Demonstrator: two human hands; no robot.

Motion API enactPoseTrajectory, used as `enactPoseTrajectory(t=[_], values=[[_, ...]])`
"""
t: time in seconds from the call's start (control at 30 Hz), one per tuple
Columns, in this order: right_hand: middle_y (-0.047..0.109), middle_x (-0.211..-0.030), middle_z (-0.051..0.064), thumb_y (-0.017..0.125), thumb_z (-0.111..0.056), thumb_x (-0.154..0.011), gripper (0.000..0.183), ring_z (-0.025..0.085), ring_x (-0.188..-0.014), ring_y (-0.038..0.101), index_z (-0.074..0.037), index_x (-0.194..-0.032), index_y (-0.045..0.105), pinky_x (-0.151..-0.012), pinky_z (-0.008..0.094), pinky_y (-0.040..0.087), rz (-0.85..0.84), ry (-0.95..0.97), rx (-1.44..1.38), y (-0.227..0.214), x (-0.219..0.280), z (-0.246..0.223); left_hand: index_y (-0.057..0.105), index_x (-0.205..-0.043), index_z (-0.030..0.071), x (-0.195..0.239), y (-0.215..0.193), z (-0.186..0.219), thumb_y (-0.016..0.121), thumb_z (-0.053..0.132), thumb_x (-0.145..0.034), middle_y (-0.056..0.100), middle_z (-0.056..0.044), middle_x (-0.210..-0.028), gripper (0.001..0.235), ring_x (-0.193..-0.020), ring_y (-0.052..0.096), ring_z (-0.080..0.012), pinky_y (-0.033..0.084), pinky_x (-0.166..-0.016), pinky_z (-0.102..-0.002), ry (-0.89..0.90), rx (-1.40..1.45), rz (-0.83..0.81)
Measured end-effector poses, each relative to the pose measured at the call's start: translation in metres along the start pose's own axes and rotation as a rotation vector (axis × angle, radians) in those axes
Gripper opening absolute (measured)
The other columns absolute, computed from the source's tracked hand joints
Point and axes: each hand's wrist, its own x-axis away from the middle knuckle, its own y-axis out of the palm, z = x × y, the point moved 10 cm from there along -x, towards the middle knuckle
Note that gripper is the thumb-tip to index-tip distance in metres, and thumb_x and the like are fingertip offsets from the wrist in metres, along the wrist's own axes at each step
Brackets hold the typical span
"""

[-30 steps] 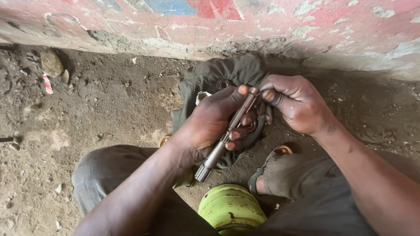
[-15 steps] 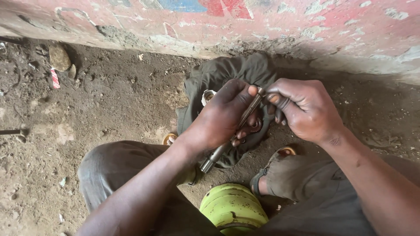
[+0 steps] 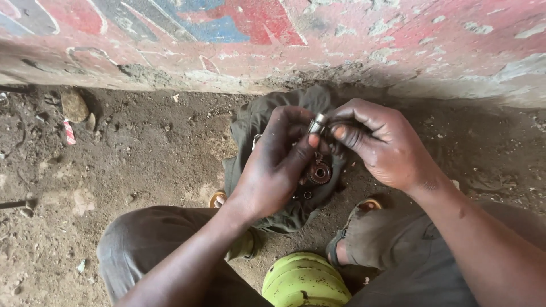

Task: Reassembling a motorcycle gearbox shaft by sliding gears and spacers onto it in sequence.

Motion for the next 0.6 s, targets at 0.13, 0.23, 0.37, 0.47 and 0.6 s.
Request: enactPoseTrajectory(t=[0.13,0.23,0.37,0.47,0.6], values=[[0.068,-0.088,0.005,0.061,-0.009,-0.102,0.010,0.012,-0.079,0.064,-0.003,-0.105,0.068,-0.072,0.026,0.055,0.044,0.124,-0.305,0.002,0.001,0.023,0.046,-0.124,0.010,0.006,0.001,0.034,0.058,0.018,-0.102,0.071,-0.005,-0.095,0.026,-0.078,0.063,-0.0147,0.052,-0.068,-0.032,0.210,-0.497,0.069],[0.067,-0.091,0.004,0.065,-0.012,-0.100,0.011,0.011,-0.081,0.061,-0.003,-0.102,0.069,-0.073,0.025,0.051,0.073,0.109,-0.402,0.000,0.002,0.025,0.046,-0.122,0.010,0.007,-0.003,0.033,0.063,0.018,-0.099,0.074,-0.005,-0.096,0.030,-0.079,0.069,-0.0165,0.053,-0.071,-0.032,0.250,-0.559,0.130],[0.066,-0.081,0.007,0.063,-0.013,-0.101,0.012,0.015,-0.066,0.059,-0.003,-0.099,0.069,-0.057,0.029,0.052,0.060,0.145,-0.474,0.003,0.005,0.019,0.050,-0.121,0.013,0.008,-0.010,0.034,0.071,0.013,-0.095,0.073,-0.003,-0.101,0.033,-0.089,0.071,-0.0131,0.057,-0.077,-0.028,0.254,-0.525,0.186],[0.070,-0.087,0.007,0.070,-0.009,-0.093,0.017,0.015,-0.066,0.062,-0.003,-0.109,0.070,-0.058,0.026,0.054,0.043,0.161,-0.487,0.009,0.009,0.015,0.050,-0.116,0.019,0.008,-0.018,0.030,0.078,0.020,-0.089,0.082,-0.002,-0.104,0.038,-0.092,0.081,-0.0151,0.060,-0.072,-0.032,0.182,-0.585,0.256],[0.068,-0.092,-0.001,0.074,-0.011,-0.093,0.018,0.006,-0.079,0.057,-0.006,-0.110,0.069,-0.067,0.021,0.049,0.062,0.071,-0.159,0.007,0.010,-0.012,0.055,-0.112,0.019,0.013,-0.021,0.030,0.082,0.017,-0.085,0.082,0.002,-0.100,0.038,-0.088,0.081,-0.0109,0.060,-0.070,-0.027,0.173,-0.586,0.303]])
